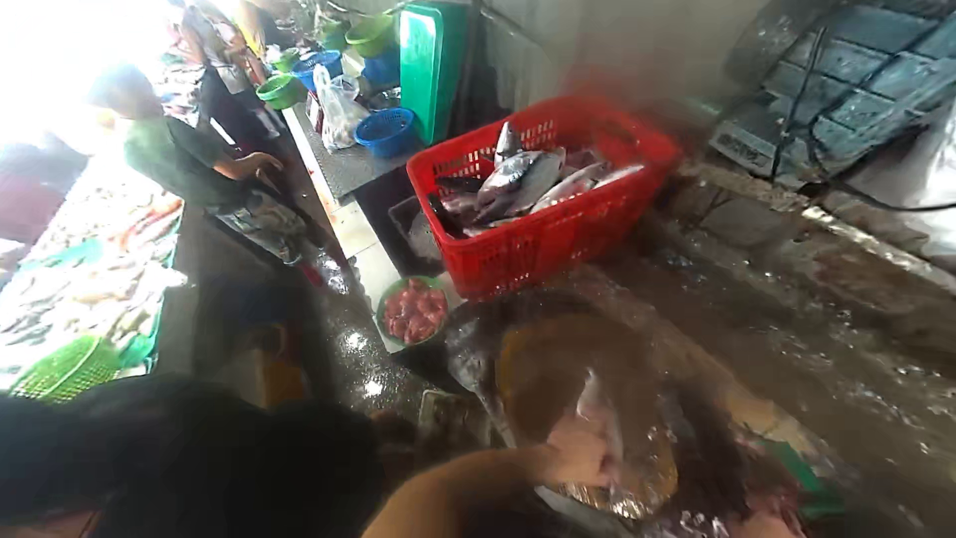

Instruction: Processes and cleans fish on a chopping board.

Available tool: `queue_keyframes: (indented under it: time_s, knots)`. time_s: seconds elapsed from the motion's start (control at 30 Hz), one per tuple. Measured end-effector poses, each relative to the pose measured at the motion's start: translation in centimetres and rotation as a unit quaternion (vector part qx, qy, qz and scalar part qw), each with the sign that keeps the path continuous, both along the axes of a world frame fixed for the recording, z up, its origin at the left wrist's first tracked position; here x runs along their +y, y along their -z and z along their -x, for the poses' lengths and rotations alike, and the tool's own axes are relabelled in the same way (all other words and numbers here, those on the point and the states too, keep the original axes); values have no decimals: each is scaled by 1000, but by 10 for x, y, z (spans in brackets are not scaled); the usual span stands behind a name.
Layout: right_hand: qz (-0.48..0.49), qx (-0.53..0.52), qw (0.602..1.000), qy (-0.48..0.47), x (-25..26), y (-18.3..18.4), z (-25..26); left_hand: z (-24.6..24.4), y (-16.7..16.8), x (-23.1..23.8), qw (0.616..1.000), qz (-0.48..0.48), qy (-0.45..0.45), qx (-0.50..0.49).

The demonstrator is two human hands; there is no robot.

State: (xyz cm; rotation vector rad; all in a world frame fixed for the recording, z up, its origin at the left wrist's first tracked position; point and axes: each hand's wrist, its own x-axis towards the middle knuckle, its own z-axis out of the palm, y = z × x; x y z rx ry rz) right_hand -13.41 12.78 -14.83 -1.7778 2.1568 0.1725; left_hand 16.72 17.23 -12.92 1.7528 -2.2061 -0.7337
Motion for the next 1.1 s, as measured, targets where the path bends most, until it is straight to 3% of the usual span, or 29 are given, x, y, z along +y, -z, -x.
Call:
queue_keyframes:
  time_s: [0.1,0.2,0.27,0.33,0.5,0.7,0.77,0.87,0.93,0.97,1.0,1.03,1.1]
  knots:
    - [-7,-21,999,-37,-3,-20,-12,-32,-38,17,976,-81,-180,88]
    - [-112,-1,993,-36,-21,-49,-28,-57,-39,14,904,-229,-313,179]
    - [-136,-16,991,-2,-34,-45,-29,-58,-21,13,912,-264,-277,147]
    - [-117,-28,992,39,-39,-41,-30,-57,-7,10,933,-238,-239,125]
    - [-37,-152,981,113,-13,-45,-30,-90,-8,-10,962,-155,-173,143]
    - [3,-231,970,74,31,-62,-79,-130,-12,-33,961,-184,-168,117]
    - [59,-277,957,59,33,-78,-93,-128,-18,-39,964,-188,-161,94]
    - [199,-386,901,1,28,-84,-114,-123,-26,-44,968,-187,-155,67]
    - [231,-338,911,-52,24,-64,-128,-122,-28,-47,971,-183,-145,45]
    - [182,-274,942,-68,22,-52,-133,-122,-28,-48,973,-181,-139,34]
    - [74,-208,973,-73,20,-42,-137,-122,-27,-46,974,-181,-133,24]
    - [-22,-167,983,-71,16,-36,-140,-122,-25,-43,975,-178,-130,17]
    - [-81,-144,984,-72,4,-37,-142,-127,-25,-41,975,-171,-141,16]
